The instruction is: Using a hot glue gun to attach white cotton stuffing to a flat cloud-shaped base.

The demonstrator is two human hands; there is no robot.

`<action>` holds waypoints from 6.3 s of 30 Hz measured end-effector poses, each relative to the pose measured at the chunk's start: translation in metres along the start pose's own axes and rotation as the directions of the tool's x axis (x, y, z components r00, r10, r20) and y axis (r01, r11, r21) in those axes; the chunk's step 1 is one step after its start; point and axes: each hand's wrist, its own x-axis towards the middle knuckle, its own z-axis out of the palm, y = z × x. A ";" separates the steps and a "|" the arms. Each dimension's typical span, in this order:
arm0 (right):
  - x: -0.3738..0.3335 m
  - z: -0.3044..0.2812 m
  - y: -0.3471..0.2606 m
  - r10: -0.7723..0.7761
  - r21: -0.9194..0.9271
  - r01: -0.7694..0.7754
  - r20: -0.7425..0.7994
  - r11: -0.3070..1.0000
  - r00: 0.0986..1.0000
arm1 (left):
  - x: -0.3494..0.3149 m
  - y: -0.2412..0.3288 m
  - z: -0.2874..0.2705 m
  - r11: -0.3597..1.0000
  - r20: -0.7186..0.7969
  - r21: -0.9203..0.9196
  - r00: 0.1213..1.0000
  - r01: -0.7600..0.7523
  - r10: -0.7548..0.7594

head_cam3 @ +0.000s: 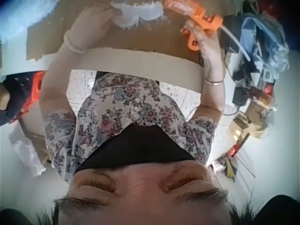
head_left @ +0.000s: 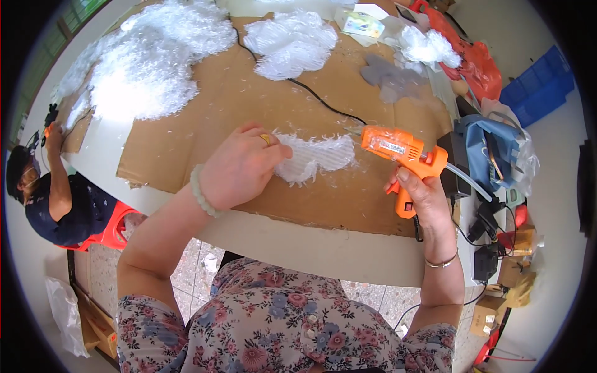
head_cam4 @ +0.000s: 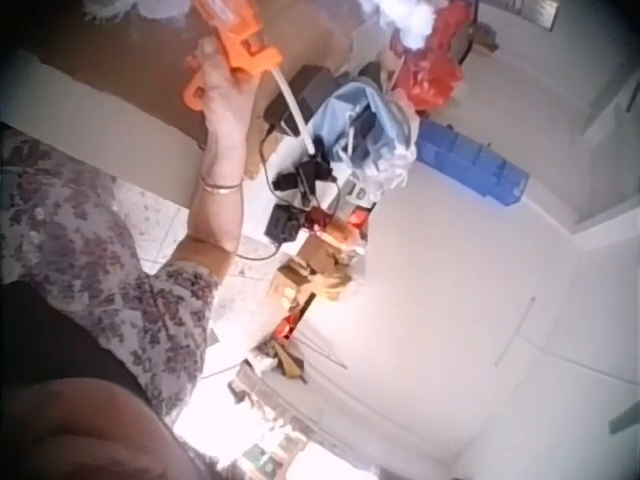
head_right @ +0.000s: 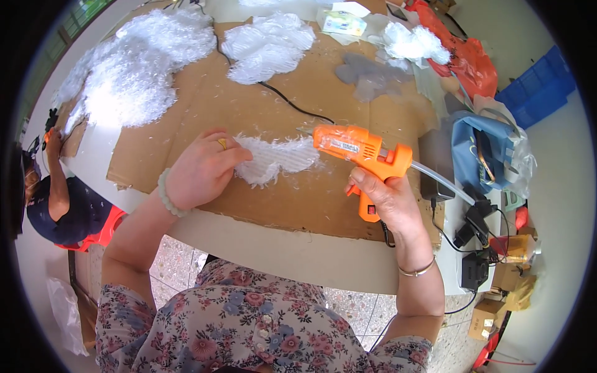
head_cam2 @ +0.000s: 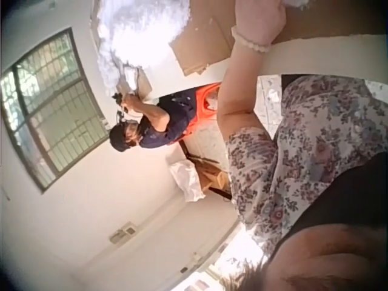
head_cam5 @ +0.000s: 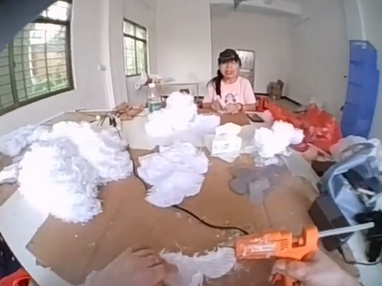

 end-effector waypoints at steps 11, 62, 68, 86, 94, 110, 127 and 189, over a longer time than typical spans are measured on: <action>0.001 -0.022 -0.012 0.207 -0.414 -0.207 -0.045 0.887 0.977 | 0.015 -0.001 0.018 0.993 -0.017 -0.042 0.994 -0.107 0.107; -0.001 -0.011 -0.018 0.214 -0.682 -0.159 -0.004 0.713 0.977 | 0.013 -0.004 0.020 0.993 -0.052 -0.118 0.998 -0.025 0.019; -0.001 -0.008 -0.017 0.184 -0.714 -0.098 0.044 0.693 0.982 | 0.014 -0.004 0.020 0.993 -0.049 -0.118 0.999 -0.029 0.024; 0.007 0.011 -0.015 0.203 -0.681 -0.112 0.055 0.724 0.978 | 0.016 -0.007 0.021 0.993 -0.051 -0.120 0.999 -0.023 0.017; 0.013 -0.005 -0.006 0.228 -0.315 -0.210 0.020 0.926 0.974 | 0.015 -0.019 0.022 0.958 -0.054 -0.284 0.998 0.020 -0.037; 0.014 -0.021 -0.001 -0.043 0.101 0.053 -0.101 0.993 0.994 | 0.032 0.032 0.008 0.982 -0.059 0.137 0.988 -0.133 0.142; 0.009 -0.018 -0.005 -0.127 0.156 0.125 0.006 0.980 0.992 | 0.045 0.034 0.048 0.989 -0.049 -0.017 0.988 0.144 -0.145; 0.013 -0.024 -0.004 -0.095 0.190 0.121 -0.143 0.974 0.985 | 0.064 0.031 0.055 0.989 -0.097 0.114 0.992 0.095 -0.085</action>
